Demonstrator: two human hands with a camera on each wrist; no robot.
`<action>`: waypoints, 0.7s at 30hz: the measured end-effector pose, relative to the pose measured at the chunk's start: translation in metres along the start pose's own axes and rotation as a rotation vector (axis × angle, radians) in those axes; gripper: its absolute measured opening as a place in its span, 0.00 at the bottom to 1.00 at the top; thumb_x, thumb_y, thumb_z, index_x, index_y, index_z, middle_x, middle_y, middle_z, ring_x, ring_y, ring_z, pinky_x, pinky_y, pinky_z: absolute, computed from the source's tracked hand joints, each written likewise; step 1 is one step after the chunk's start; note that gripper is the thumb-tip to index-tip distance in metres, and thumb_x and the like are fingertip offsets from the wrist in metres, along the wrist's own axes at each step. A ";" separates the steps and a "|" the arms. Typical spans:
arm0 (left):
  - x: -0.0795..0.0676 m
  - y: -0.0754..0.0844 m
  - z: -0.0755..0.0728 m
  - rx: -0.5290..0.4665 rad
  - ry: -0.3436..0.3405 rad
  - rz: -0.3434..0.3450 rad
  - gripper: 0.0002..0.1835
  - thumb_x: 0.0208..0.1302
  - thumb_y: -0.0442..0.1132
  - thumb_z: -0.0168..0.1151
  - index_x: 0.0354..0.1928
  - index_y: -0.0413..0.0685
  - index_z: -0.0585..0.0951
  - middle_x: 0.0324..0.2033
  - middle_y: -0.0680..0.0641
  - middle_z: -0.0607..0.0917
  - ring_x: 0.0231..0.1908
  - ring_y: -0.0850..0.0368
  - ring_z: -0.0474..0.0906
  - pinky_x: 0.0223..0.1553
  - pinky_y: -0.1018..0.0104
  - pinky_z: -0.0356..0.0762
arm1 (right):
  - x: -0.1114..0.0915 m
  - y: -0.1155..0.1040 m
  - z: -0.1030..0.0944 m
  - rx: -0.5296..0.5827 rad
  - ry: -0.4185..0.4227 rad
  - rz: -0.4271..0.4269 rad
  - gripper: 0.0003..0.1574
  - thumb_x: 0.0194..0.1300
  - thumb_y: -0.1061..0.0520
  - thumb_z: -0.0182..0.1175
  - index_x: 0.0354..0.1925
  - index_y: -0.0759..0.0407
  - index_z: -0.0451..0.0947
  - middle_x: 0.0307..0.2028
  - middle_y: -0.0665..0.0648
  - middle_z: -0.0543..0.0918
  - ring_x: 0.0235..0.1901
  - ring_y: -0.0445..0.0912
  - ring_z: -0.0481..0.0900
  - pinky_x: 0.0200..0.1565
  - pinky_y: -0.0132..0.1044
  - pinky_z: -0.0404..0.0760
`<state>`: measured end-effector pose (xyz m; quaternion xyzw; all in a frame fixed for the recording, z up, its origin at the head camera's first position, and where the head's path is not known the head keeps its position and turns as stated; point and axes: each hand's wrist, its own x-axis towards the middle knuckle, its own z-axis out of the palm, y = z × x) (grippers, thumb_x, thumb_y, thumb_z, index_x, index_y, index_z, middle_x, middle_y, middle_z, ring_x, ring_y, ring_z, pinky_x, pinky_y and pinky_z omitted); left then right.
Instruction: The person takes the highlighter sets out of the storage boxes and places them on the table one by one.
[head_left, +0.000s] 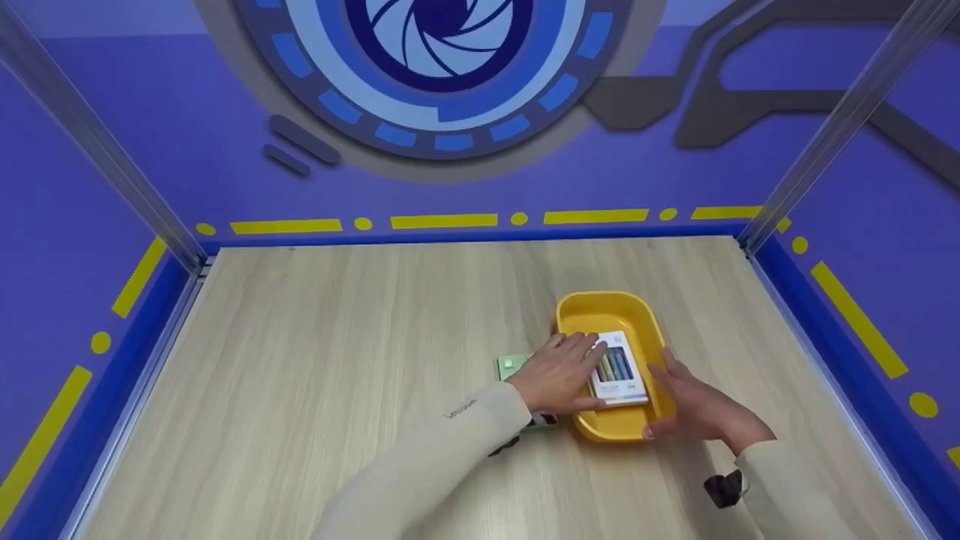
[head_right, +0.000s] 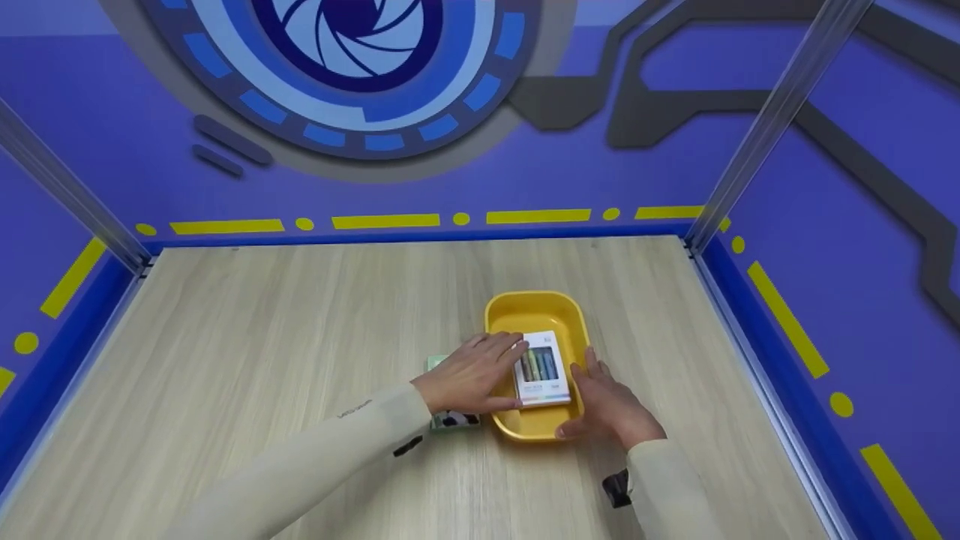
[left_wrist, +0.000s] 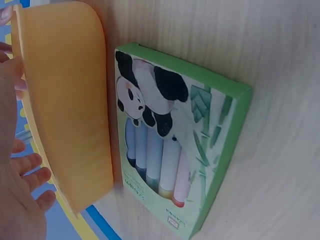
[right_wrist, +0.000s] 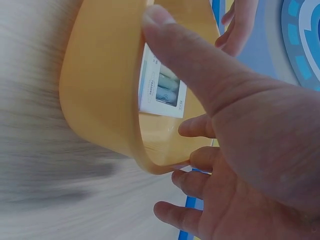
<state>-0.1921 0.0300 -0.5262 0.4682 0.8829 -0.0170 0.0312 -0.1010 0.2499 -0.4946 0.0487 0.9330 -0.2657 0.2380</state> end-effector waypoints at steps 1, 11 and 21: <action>0.001 0.001 0.000 0.003 -0.004 -0.001 0.49 0.62 0.75 0.40 0.77 0.55 0.48 0.75 0.52 0.54 0.74 0.56 0.51 0.76 0.61 0.47 | 0.000 0.000 0.000 0.005 0.000 0.003 0.77 0.40 0.35 0.73 0.76 0.57 0.42 0.76 0.66 0.29 0.73 0.70 0.39 0.68 0.67 0.48; 0.004 0.003 0.001 -0.018 -0.019 -0.013 0.50 0.61 0.76 0.43 0.77 0.55 0.48 0.76 0.52 0.53 0.74 0.56 0.51 0.76 0.61 0.46 | 0.000 0.001 0.000 0.013 -0.012 0.019 0.77 0.41 0.34 0.73 0.77 0.56 0.42 0.76 0.64 0.27 0.73 0.69 0.38 0.68 0.67 0.47; 0.010 0.008 -0.001 -0.017 -0.059 -0.047 0.51 0.59 0.76 0.44 0.77 0.58 0.47 0.76 0.54 0.52 0.75 0.57 0.49 0.76 0.60 0.44 | 0.002 0.000 -0.001 -0.007 -0.023 0.014 0.75 0.41 0.34 0.73 0.76 0.60 0.45 0.75 0.68 0.28 0.73 0.70 0.39 0.68 0.68 0.47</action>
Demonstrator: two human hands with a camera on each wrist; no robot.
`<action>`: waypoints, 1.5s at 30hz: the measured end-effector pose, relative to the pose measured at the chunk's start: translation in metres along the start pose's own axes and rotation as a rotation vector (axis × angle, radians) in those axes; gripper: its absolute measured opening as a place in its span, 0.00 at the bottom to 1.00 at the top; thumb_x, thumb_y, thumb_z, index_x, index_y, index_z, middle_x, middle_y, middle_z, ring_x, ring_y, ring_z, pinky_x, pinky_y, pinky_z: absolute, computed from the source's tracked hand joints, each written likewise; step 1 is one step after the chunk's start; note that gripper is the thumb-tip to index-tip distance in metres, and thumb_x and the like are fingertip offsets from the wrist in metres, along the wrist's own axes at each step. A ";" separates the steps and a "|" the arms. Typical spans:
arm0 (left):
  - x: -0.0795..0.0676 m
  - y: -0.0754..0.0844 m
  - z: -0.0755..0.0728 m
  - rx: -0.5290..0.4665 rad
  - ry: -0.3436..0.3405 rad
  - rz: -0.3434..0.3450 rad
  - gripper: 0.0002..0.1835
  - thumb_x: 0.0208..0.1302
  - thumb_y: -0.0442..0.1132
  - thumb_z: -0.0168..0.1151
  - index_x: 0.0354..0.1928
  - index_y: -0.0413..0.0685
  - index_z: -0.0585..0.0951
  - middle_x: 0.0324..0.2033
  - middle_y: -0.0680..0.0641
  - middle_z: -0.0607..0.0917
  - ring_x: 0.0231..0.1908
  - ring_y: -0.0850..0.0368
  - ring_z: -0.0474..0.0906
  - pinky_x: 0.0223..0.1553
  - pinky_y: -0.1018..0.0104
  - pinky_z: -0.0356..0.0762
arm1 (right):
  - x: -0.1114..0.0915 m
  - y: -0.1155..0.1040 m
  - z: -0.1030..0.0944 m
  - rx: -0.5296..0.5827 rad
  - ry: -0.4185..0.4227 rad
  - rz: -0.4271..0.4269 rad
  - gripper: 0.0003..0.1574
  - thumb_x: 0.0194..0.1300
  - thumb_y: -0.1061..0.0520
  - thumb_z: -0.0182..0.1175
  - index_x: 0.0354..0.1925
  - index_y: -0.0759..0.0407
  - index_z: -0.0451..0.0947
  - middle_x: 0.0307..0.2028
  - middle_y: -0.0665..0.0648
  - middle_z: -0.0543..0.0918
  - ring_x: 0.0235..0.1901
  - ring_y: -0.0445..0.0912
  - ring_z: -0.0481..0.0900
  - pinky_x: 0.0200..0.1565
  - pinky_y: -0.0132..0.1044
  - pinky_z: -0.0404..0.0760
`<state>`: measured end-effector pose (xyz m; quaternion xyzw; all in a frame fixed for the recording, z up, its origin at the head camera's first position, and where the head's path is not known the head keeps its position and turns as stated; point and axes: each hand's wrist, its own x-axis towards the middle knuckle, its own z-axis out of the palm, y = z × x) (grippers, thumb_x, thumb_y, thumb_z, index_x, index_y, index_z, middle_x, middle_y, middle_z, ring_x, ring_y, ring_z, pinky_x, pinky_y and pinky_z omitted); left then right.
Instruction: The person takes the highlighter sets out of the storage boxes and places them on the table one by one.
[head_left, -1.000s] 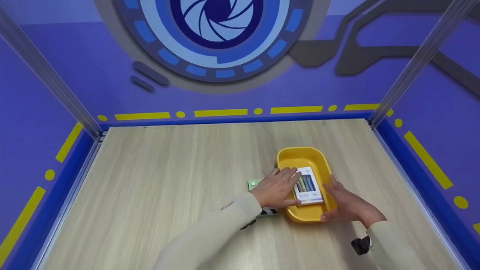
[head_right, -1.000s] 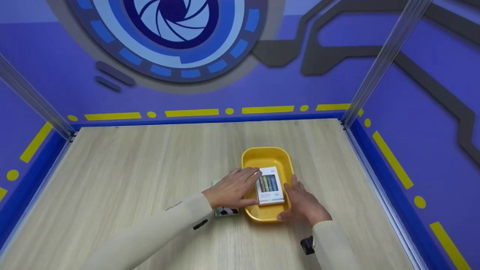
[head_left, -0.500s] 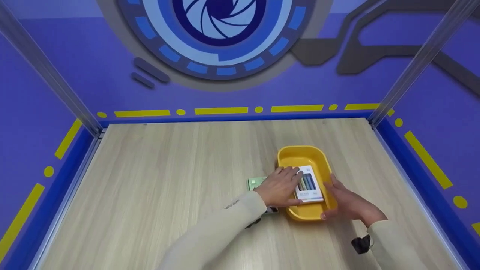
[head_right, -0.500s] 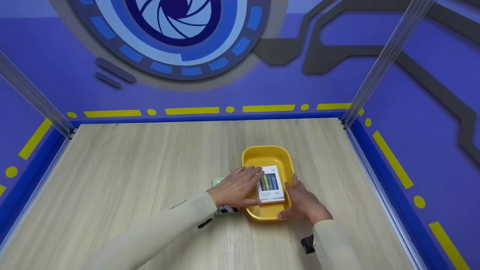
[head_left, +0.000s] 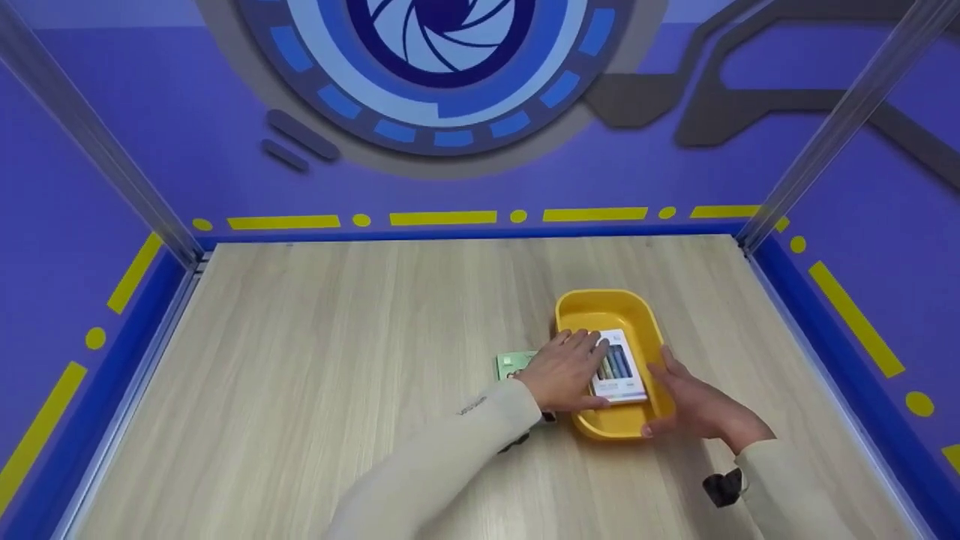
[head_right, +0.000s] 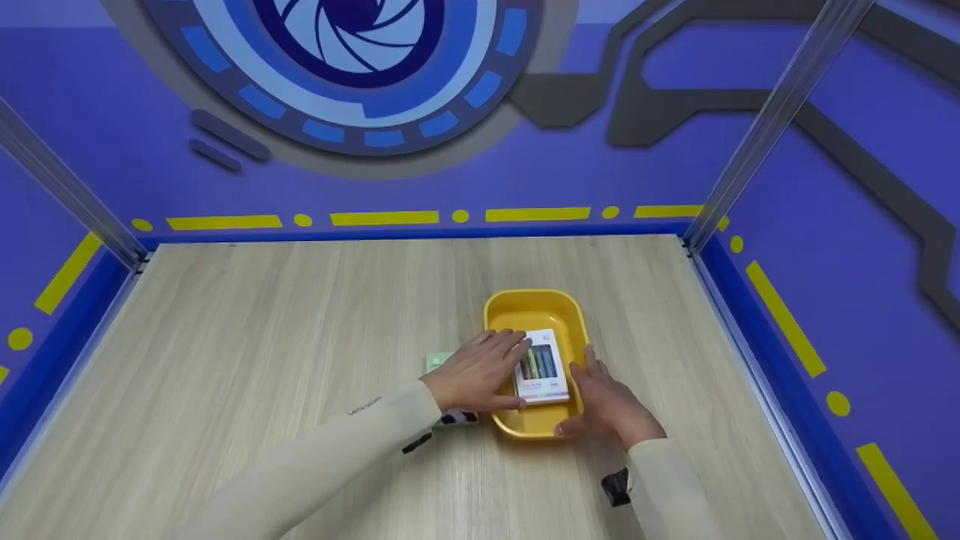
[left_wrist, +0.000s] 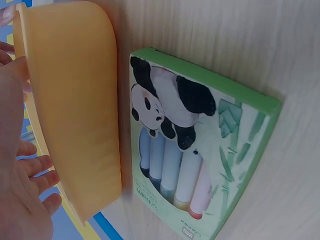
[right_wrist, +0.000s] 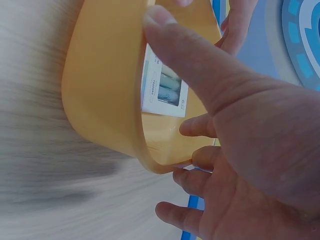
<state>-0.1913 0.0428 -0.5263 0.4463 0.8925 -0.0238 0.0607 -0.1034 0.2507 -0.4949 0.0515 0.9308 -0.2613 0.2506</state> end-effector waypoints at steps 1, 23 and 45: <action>0.001 0.001 -0.001 0.000 -0.007 -0.005 0.51 0.58 0.76 0.44 0.77 0.58 0.47 0.76 0.54 0.52 0.75 0.57 0.49 0.76 0.60 0.44 | 0.000 0.000 0.000 0.003 0.001 -0.002 0.75 0.41 0.34 0.73 0.76 0.60 0.45 0.75 0.68 0.28 0.73 0.70 0.39 0.68 0.68 0.46; 0.011 0.006 -0.002 0.007 -0.078 -0.065 0.54 0.55 0.78 0.48 0.77 0.58 0.47 0.77 0.53 0.50 0.76 0.56 0.45 0.77 0.58 0.38 | -0.001 0.001 0.001 0.023 0.005 -0.009 0.76 0.40 0.32 0.72 0.76 0.58 0.45 0.76 0.66 0.27 0.73 0.70 0.38 0.68 0.68 0.46; 0.020 0.012 0.003 0.039 -0.059 -0.073 0.58 0.51 0.80 0.50 0.76 0.54 0.49 0.75 0.52 0.54 0.75 0.56 0.50 0.76 0.58 0.45 | 0.000 0.004 0.000 -0.035 0.013 -0.066 0.71 0.44 0.34 0.72 0.74 0.64 0.50 0.75 0.71 0.30 0.72 0.70 0.43 0.68 0.66 0.50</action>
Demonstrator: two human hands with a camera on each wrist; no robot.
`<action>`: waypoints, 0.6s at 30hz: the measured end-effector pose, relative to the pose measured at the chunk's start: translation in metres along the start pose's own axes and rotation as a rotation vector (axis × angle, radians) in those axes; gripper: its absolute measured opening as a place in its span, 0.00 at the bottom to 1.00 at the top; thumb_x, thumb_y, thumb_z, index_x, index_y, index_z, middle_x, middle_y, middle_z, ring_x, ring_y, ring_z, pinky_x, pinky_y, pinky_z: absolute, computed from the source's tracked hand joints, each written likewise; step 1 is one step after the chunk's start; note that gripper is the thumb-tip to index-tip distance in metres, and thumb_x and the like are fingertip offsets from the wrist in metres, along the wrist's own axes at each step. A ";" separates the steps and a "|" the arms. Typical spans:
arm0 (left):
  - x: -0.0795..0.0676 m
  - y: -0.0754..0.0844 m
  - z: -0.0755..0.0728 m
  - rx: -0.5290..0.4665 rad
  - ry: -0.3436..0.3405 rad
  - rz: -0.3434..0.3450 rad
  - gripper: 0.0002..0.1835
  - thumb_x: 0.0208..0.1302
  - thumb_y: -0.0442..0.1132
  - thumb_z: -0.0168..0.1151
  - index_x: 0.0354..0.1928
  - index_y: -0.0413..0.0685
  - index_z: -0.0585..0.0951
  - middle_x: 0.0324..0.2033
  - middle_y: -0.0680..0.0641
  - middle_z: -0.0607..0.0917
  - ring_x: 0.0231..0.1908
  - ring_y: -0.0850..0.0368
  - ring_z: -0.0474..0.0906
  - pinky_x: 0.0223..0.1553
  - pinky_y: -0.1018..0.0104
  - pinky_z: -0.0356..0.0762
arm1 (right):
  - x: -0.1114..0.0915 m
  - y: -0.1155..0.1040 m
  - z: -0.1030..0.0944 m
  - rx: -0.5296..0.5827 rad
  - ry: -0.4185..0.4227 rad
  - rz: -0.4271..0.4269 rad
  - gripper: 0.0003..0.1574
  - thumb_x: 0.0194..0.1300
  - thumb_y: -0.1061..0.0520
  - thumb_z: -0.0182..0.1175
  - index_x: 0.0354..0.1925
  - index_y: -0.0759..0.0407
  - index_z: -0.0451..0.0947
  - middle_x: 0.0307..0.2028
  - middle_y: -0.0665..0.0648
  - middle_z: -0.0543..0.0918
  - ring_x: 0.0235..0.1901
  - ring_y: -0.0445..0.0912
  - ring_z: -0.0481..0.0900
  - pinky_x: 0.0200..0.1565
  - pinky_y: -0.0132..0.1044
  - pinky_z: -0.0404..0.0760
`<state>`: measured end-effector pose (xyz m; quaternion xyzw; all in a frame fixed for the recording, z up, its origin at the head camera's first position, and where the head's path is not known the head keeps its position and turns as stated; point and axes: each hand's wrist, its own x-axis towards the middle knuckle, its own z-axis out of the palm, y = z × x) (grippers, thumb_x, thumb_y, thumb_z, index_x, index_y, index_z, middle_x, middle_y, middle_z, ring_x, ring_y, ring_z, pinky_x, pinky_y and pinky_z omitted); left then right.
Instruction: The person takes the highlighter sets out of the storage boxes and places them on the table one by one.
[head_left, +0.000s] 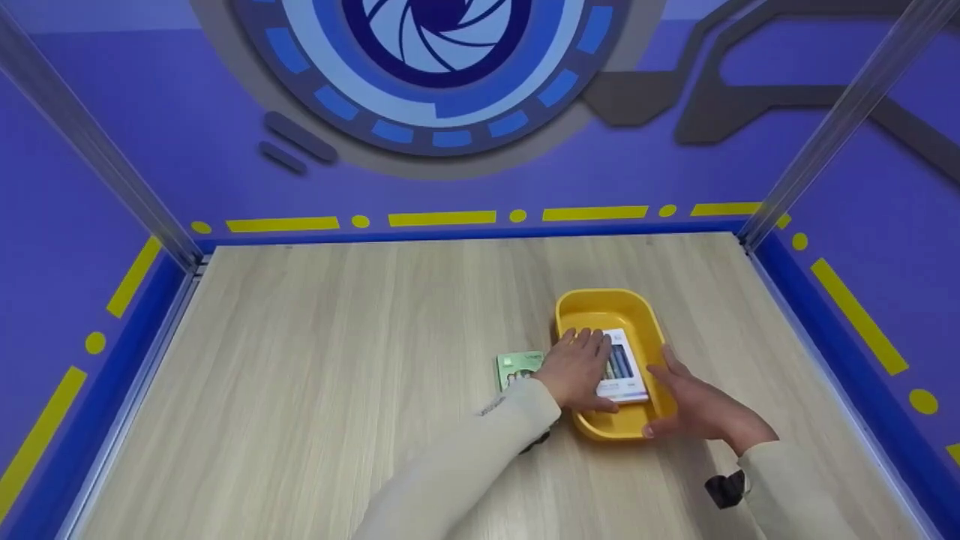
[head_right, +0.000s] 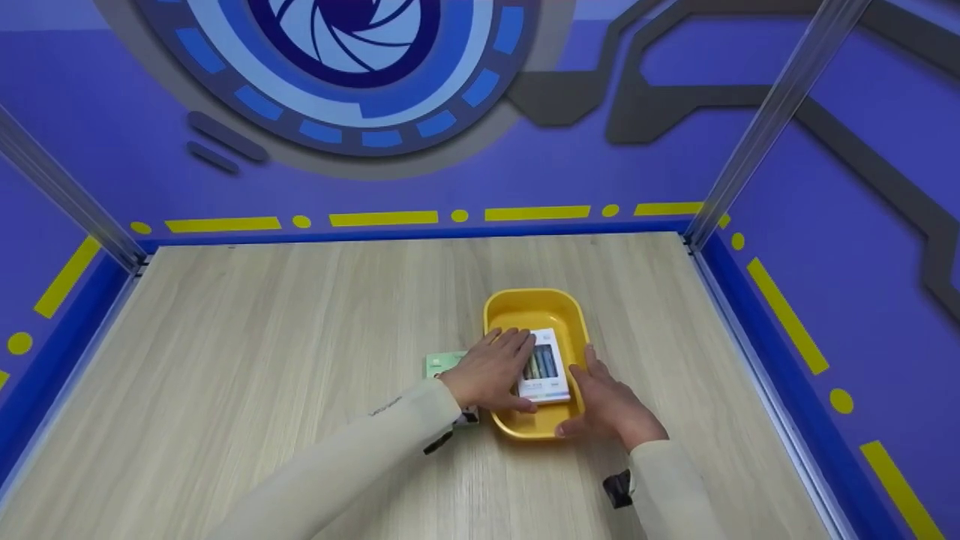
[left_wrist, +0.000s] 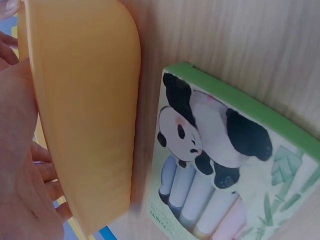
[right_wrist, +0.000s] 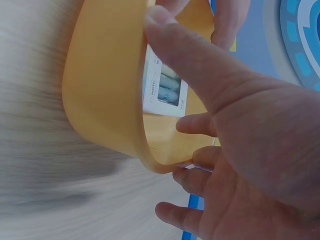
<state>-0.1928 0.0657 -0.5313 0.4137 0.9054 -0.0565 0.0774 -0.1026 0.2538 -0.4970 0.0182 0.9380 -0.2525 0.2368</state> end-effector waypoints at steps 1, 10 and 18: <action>0.001 0.000 0.000 0.003 0.004 -0.001 0.58 0.51 0.80 0.50 0.76 0.54 0.49 0.75 0.52 0.55 0.75 0.55 0.50 0.76 0.58 0.46 | 0.000 0.000 0.000 0.003 -0.002 0.000 0.71 0.44 0.34 0.72 0.74 0.64 0.50 0.75 0.71 0.30 0.72 0.71 0.42 0.68 0.66 0.49; 0.006 0.003 0.004 0.009 -0.007 -0.017 0.59 0.49 0.80 0.51 0.76 0.54 0.51 0.75 0.51 0.55 0.75 0.55 0.50 0.76 0.57 0.46 | 0.000 -0.001 0.000 0.002 -0.002 -0.002 0.70 0.46 0.35 0.72 0.74 0.63 0.50 0.75 0.70 0.30 0.72 0.70 0.42 0.69 0.66 0.50; 0.009 0.005 0.004 0.044 -0.012 -0.021 0.60 0.48 0.81 0.52 0.76 0.52 0.50 0.75 0.50 0.55 0.75 0.55 0.51 0.76 0.58 0.47 | -0.001 -0.001 -0.001 0.060 -0.010 0.016 0.72 0.44 0.36 0.73 0.75 0.63 0.48 0.75 0.70 0.28 0.73 0.70 0.39 0.69 0.67 0.46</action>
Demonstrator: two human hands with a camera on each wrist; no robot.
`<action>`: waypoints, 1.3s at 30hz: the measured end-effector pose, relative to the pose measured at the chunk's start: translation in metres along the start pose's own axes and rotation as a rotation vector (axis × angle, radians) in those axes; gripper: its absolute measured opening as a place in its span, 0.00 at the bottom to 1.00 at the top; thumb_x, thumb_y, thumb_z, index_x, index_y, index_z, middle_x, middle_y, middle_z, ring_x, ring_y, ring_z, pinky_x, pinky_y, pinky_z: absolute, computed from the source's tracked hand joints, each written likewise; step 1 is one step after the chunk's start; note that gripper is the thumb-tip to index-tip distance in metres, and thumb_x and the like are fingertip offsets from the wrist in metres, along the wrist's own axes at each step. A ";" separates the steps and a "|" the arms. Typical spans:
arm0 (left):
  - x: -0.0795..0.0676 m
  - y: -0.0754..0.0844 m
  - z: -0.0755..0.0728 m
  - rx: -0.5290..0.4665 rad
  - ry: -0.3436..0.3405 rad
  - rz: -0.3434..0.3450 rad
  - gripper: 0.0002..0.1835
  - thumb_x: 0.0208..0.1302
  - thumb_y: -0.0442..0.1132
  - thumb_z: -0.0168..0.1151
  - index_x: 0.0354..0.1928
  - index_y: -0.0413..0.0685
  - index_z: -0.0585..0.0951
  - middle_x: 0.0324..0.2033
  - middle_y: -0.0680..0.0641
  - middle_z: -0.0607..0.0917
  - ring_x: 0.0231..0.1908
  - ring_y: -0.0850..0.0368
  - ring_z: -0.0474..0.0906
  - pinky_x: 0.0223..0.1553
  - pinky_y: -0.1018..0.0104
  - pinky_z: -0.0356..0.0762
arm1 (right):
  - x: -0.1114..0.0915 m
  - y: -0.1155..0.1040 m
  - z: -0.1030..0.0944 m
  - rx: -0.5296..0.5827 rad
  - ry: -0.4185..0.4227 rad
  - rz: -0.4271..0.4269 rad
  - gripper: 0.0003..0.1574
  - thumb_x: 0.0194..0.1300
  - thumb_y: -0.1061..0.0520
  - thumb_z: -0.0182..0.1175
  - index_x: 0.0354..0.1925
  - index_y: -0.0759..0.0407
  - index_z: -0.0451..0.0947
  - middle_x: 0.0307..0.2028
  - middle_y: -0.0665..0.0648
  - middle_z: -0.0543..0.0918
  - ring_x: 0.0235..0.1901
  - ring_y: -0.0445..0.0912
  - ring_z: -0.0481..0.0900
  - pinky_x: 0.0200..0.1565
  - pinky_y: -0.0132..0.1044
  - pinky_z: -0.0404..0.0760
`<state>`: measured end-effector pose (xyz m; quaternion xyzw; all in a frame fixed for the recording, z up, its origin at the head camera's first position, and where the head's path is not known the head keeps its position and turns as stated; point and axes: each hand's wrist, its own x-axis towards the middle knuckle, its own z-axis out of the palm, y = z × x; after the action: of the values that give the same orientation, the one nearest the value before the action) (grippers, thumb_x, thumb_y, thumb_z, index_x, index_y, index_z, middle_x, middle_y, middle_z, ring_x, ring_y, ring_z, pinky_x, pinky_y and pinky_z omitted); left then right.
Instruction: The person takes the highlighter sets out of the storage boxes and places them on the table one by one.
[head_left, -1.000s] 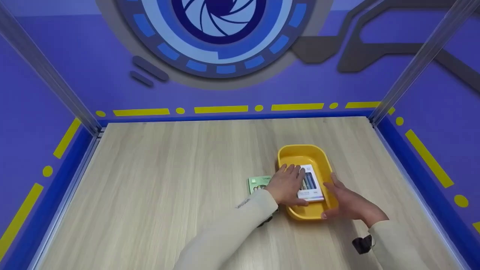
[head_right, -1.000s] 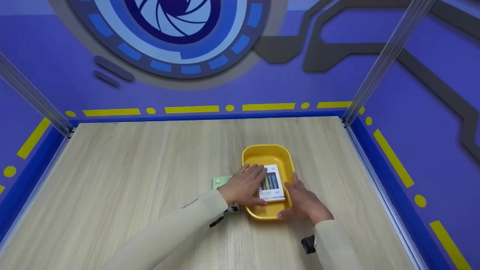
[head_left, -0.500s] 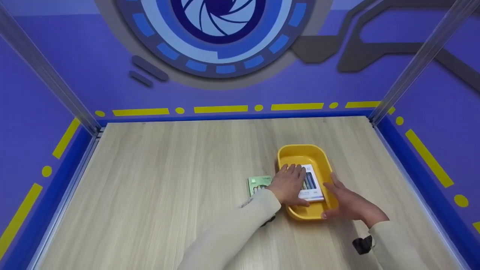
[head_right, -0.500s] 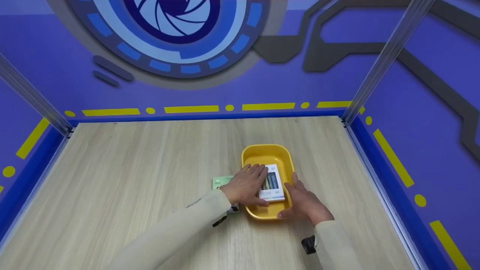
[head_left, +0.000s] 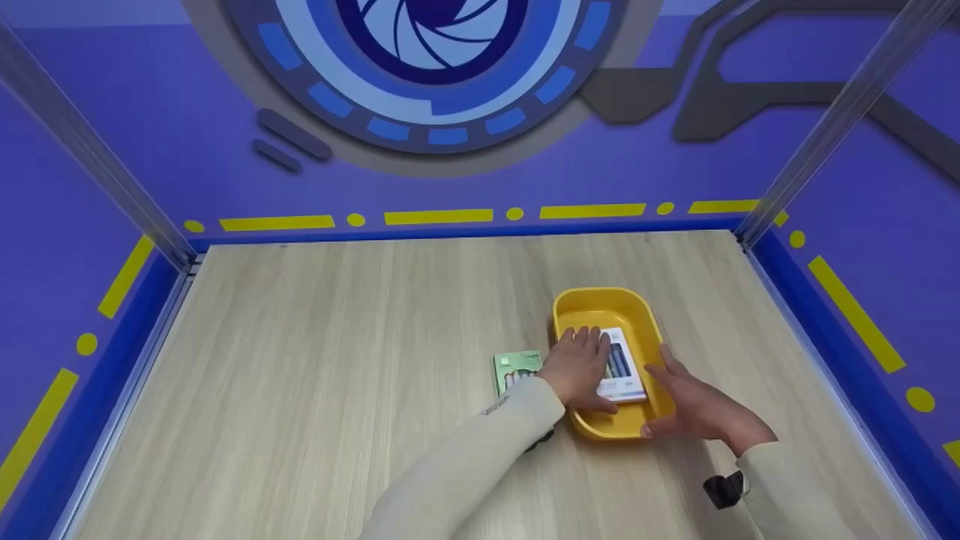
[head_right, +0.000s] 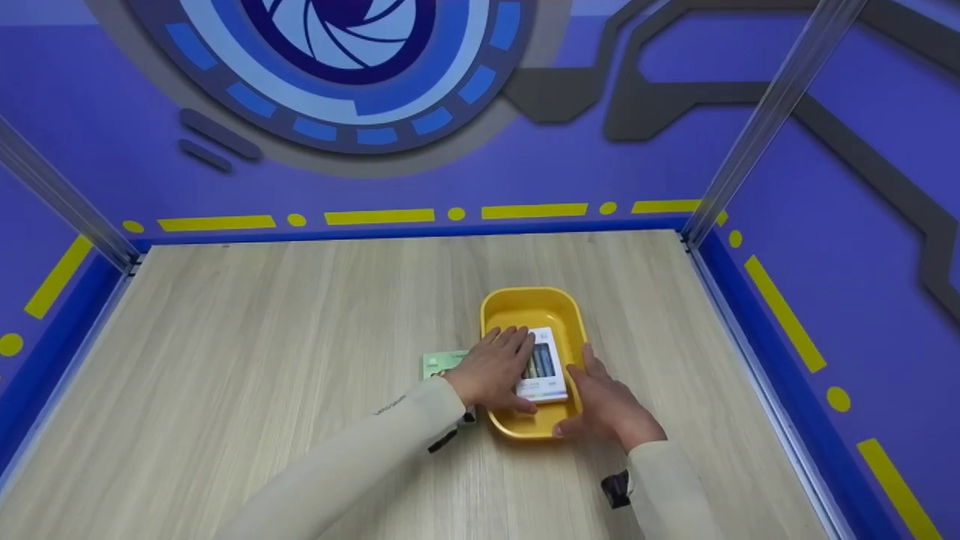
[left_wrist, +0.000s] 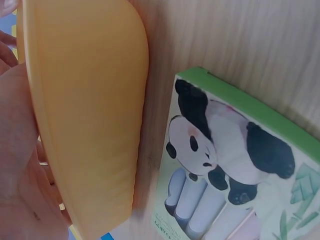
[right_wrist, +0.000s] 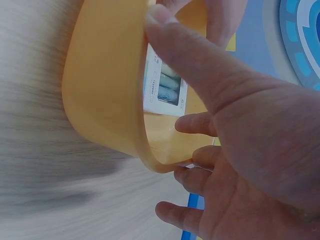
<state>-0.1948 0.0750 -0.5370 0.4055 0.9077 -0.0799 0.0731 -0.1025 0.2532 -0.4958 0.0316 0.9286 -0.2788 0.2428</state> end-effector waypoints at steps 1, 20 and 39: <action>0.000 0.000 0.000 0.006 -0.003 -0.001 0.61 0.47 0.81 0.52 0.76 0.52 0.50 0.75 0.49 0.55 0.75 0.54 0.51 0.76 0.58 0.47 | 0.000 0.000 0.000 0.014 -0.004 0.008 0.72 0.43 0.36 0.73 0.75 0.63 0.48 0.75 0.69 0.27 0.73 0.70 0.38 0.69 0.67 0.45; 0.007 0.004 0.000 0.000 -0.065 -0.038 0.62 0.47 0.80 0.53 0.77 0.55 0.46 0.77 0.51 0.51 0.76 0.55 0.46 0.77 0.57 0.43 | 0.000 -0.001 0.001 0.004 0.002 0.012 0.67 0.48 0.41 0.73 0.75 0.62 0.49 0.75 0.68 0.27 0.73 0.69 0.39 0.69 0.66 0.48; 0.009 0.003 -0.003 -0.015 -0.054 -0.035 0.65 0.42 0.81 0.56 0.77 0.55 0.46 0.76 0.47 0.53 0.75 0.50 0.52 0.76 0.55 0.46 | 0.000 0.001 0.000 0.009 -0.008 0.021 0.69 0.48 0.39 0.72 0.76 0.60 0.46 0.75 0.66 0.26 0.73 0.69 0.37 0.69 0.67 0.46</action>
<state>-0.1990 0.0837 -0.5365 0.3866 0.9129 -0.0854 0.0991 -0.1020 0.2541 -0.4967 0.0415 0.9260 -0.2804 0.2495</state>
